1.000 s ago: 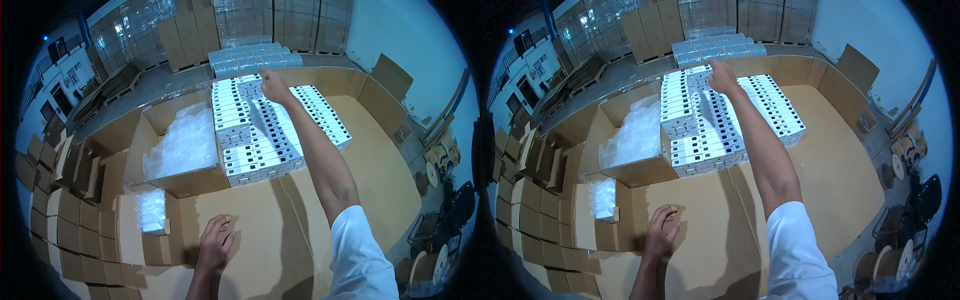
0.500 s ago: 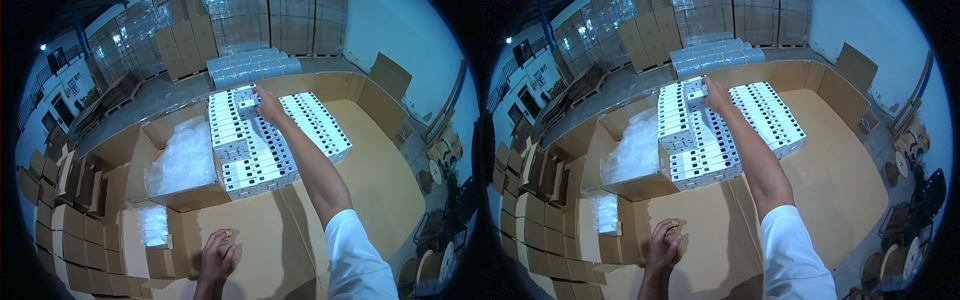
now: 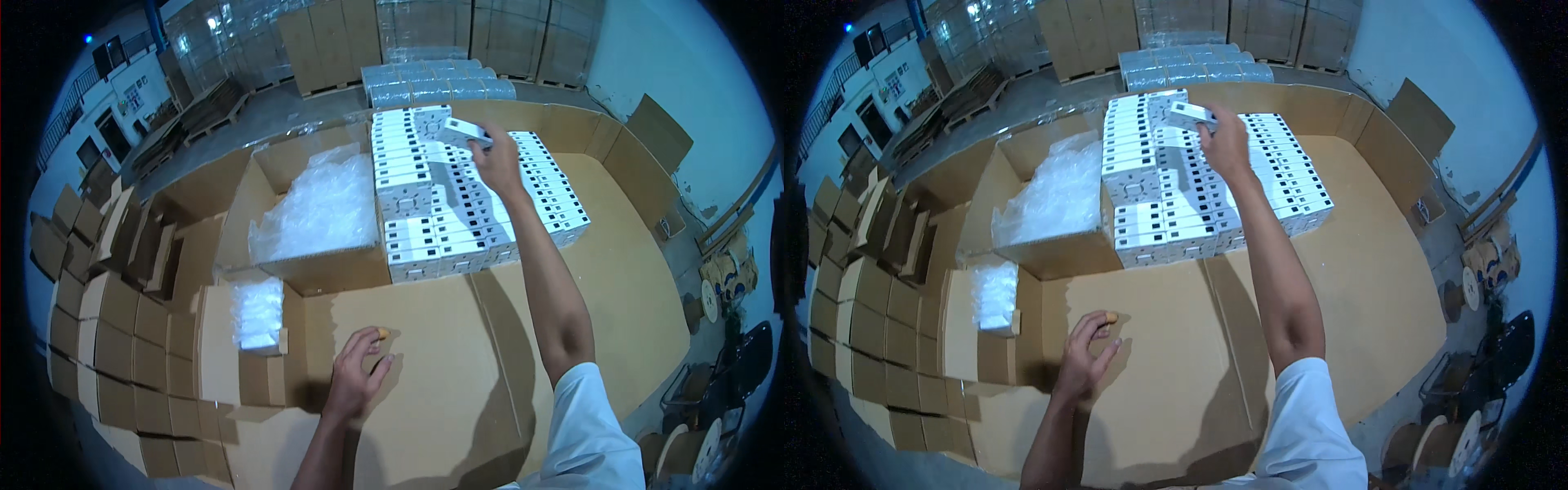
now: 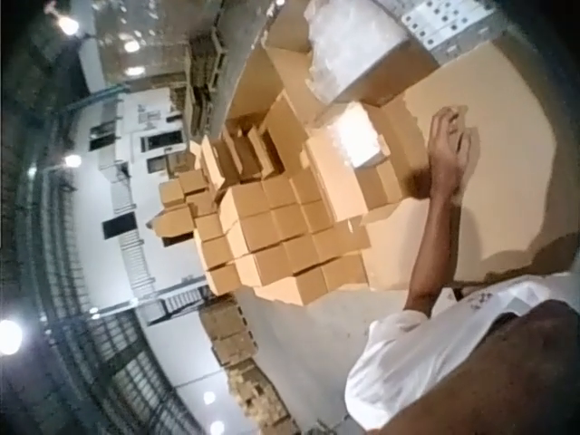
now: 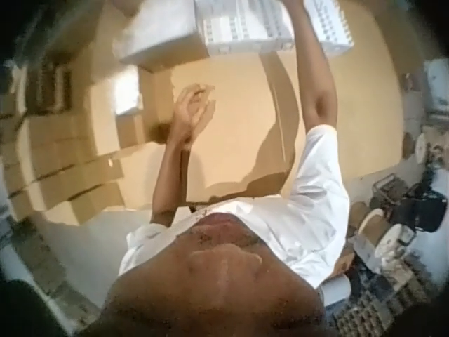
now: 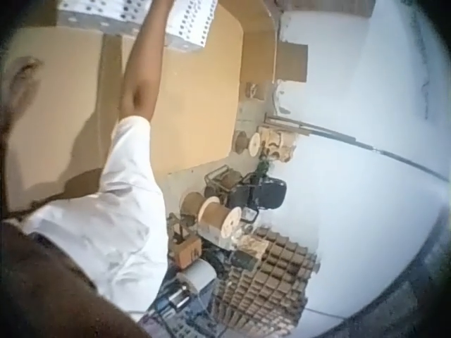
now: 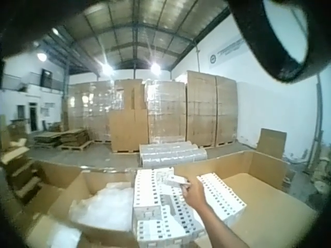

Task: Packaging small white item boxes into plastic bags and then into larger cardboard shipping boxes at a warehouse station.

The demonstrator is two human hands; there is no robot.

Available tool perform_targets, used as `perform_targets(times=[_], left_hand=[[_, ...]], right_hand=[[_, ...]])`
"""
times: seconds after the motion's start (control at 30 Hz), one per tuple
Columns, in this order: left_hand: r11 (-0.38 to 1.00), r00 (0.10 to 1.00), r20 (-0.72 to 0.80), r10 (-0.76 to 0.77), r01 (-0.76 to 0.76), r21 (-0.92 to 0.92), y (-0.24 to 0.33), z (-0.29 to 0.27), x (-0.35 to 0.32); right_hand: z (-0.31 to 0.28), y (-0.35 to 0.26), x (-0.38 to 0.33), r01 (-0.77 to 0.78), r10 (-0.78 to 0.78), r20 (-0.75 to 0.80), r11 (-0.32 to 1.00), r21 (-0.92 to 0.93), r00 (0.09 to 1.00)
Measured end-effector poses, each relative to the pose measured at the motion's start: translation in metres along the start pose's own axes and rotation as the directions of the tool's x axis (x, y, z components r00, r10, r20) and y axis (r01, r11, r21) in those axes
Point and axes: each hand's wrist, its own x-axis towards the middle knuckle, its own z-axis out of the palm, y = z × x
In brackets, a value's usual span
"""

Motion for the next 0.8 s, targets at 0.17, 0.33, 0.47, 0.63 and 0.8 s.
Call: perform_targets(times=[0.17, 0.33, 0.47, 0.63, 0.8], left_hand=[[0.971, 0.988, 0.009, -0.156, 0.155, -0.180, -0.014, -0.001, -0.010], [0.826, 0.969, 0.021, -0.247, 0.222, -0.519, -0.031, 0.010, -0.007], [0.778, 0.956, 0.086, -0.280, 0.279, -0.563, -0.034, 0.002, -0.004], [0.607, 0.935, 0.163, -0.316, 0.331, -0.723, -0.041, -0.016, -0.021], [0.621, 0.929, 0.165, -0.331, 0.346, -0.703, -0.052, -0.024, -0.020]], right_hand=[[-0.048, -0.064, -0.093, -0.013, 0.030, -0.083, 0.979, 0.205, 0.996], [-0.040, -0.126, -0.215, -0.265, 0.284, 0.028, 0.850, 0.455, 0.958], [-0.015, -0.168, -0.275, -0.337, 0.352, 0.094, 0.733, 0.591, 0.931], [-0.003, -0.190, -0.305, -0.319, 0.242, 0.238, 0.868, 0.380, 0.941], [0.000, -0.182, -0.305, -0.233, 0.093, 0.310, 0.861, 0.452, 0.946]])
